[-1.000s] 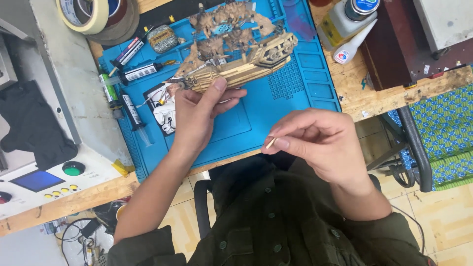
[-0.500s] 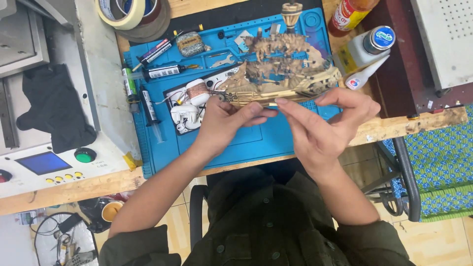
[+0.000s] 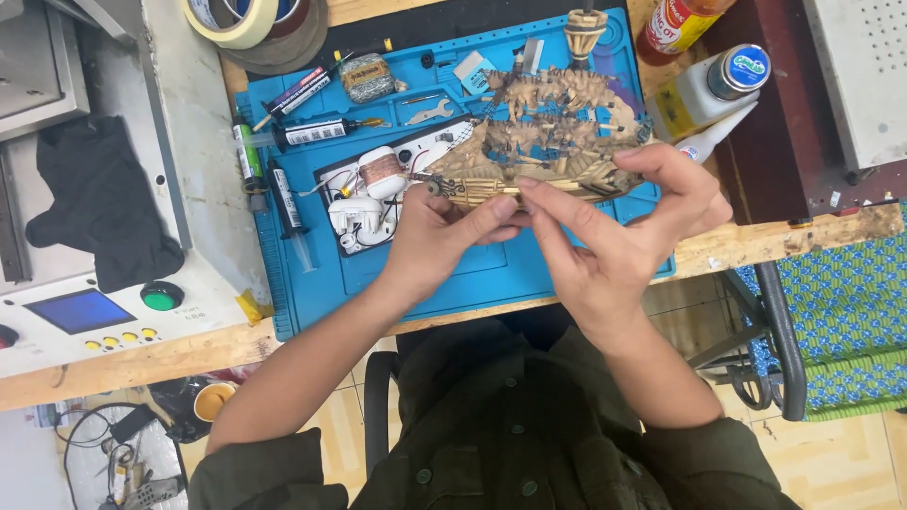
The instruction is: Applying glue to small wooden sticks and carefully attaching them to the hull and deck of a model ship.
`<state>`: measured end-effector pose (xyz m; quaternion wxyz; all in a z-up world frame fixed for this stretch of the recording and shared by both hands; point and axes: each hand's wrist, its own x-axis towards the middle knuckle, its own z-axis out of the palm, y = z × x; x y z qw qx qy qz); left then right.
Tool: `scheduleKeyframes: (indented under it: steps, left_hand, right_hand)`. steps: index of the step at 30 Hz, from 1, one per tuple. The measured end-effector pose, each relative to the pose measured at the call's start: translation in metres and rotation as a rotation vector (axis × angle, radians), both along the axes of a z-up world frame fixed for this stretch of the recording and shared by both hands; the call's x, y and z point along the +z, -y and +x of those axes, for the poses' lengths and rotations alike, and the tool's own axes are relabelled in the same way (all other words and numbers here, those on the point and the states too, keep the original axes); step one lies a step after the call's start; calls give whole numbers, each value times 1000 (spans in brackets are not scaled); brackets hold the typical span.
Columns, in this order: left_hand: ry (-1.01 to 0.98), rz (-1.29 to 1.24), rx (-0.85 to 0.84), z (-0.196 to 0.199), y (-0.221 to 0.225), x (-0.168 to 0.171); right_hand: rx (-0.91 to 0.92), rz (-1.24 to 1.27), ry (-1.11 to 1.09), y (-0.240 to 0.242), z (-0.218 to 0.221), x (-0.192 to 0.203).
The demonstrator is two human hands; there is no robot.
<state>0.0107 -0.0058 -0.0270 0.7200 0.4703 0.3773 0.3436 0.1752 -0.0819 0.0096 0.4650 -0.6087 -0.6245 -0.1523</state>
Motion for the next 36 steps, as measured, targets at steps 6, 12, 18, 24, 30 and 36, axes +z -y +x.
scheduleKeyframes:
  steps: [6,12,18,24,30,36]
  left_hand:
    - [-42,-1,61,1,2,6]
    - [86,-20,85,-1,-1,11]
    - [144,64,79,1,1,-2]
    - [106,87,160,2,3,-10]
    - [85,152,190,3,7,-3]
    - [109,172,208,2,7,-5]
  right_hand:
    - [49,-11,2,-2,-3,-2]
    - [-24,233,-576,4,-15,-21]
    - [414,-43,-1458,4,-18,-52]
    - [480,7,-1539,-8,-29,-56]
    - [489,40,-1499,-9,-38,-46]
    - [423,37,-1543,-10,-41,-49]
